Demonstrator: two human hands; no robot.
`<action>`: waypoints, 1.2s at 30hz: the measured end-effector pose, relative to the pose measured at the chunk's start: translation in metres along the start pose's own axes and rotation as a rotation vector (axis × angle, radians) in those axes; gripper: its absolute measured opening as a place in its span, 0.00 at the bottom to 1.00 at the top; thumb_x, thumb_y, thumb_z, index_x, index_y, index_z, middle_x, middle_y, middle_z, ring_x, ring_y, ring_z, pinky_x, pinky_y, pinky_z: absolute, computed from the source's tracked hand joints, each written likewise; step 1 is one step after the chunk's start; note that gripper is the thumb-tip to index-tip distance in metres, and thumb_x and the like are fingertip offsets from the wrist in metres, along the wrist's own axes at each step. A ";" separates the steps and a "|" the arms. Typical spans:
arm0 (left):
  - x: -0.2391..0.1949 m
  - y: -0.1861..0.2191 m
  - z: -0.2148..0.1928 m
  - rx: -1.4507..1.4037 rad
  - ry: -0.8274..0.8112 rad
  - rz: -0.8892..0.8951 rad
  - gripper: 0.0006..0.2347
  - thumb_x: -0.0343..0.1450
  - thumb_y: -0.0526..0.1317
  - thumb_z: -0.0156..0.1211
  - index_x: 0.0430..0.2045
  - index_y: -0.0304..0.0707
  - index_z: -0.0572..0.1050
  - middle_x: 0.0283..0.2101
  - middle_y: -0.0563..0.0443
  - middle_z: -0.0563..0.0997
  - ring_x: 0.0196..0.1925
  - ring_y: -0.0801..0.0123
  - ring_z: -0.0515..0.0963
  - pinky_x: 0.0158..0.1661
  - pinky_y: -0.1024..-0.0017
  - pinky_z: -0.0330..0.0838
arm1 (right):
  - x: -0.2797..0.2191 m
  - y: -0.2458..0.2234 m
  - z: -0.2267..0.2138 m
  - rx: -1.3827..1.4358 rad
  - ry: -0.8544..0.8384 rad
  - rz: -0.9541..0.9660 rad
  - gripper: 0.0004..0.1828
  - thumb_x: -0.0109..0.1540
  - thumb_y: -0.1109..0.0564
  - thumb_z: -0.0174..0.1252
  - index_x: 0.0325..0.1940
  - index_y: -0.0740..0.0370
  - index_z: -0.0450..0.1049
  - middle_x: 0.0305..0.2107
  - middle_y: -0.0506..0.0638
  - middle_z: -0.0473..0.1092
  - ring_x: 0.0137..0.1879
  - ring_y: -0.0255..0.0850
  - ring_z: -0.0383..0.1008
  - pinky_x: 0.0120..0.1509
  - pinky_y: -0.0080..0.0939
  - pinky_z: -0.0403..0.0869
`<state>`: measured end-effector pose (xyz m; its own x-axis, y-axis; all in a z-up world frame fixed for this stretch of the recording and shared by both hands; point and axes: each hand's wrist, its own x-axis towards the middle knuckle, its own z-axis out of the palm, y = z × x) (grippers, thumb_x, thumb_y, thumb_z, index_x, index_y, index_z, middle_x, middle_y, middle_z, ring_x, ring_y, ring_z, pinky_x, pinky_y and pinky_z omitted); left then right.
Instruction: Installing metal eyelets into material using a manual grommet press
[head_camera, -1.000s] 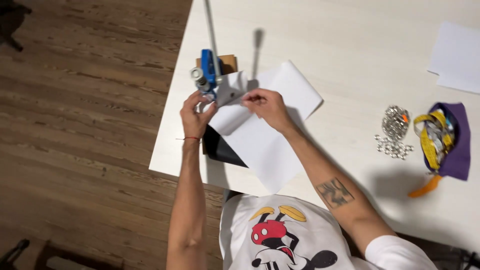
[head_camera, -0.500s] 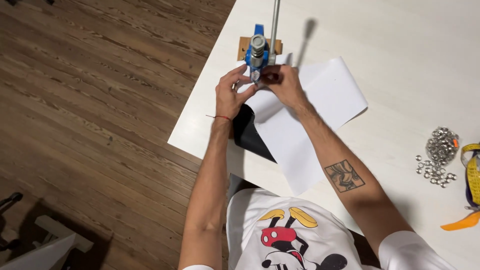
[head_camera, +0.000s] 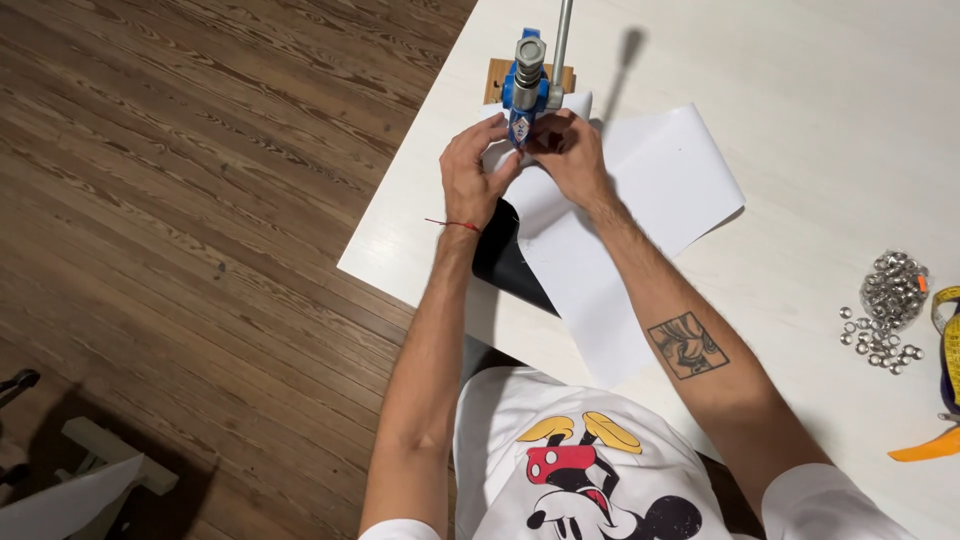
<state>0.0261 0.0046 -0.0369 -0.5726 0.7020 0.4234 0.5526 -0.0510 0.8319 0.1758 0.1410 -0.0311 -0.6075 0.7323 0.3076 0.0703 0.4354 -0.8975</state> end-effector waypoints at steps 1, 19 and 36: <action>-0.001 -0.002 0.001 0.018 0.018 0.013 0.12 0.70 0.44 0.86 0.47 0.58 0.91 0.65 0.60 0.89 0.67 0.53 0.87 0.70 0.54 0.78 | 0.002 0.005 -0.002 -0.039 -0.016 -0.028 0.10 0.65 0.58 0.82 0.47 0.58 0.87 0.37 0.56 0.78 0.43 0.50 0.82 0.46 0.49 0.79; 0.005 0.002 0.001 0.319 -0.084 -0.125 0.07 0.73 0.55 0.78 0.41 0.69 0.90 0.65 0.71 0.88 0.70 0.59 0.83 0.73 0.45 0.71 | 0.007 0.010 -0.011 -0.065 -0.060 -0.039 0.10 0.67 0.58 0.84 0.48 0.63 0.90 0.39 0.56 0.73 0.45 0.50 0.84 0.42 0.43 0.83; 0.023 0.043 -0.011 0.514 -0.240 -0.120 0.20 0.72 0.60 0.74 0.55 0.57 0.88 0.66 0.67 0.88 0.70 0.56 0.77 0.73 0.22 0.53 | 0.141 -0.072 -0.080 0.372 0.129 0.280 0.26 0.74 0.34 0.62 0.66 0.52 0.76 0.56 0.50 0.84 0.64 0.43 0.88 0.55 0.37 0.85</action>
<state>0.0304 0.0103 0.0127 -0.5293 0.8261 0.1933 0.7494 0.3484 0.5631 0.1481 0.2551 0.1019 -0.5012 0.8637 0.0537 -0.0847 0.0128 -0.9963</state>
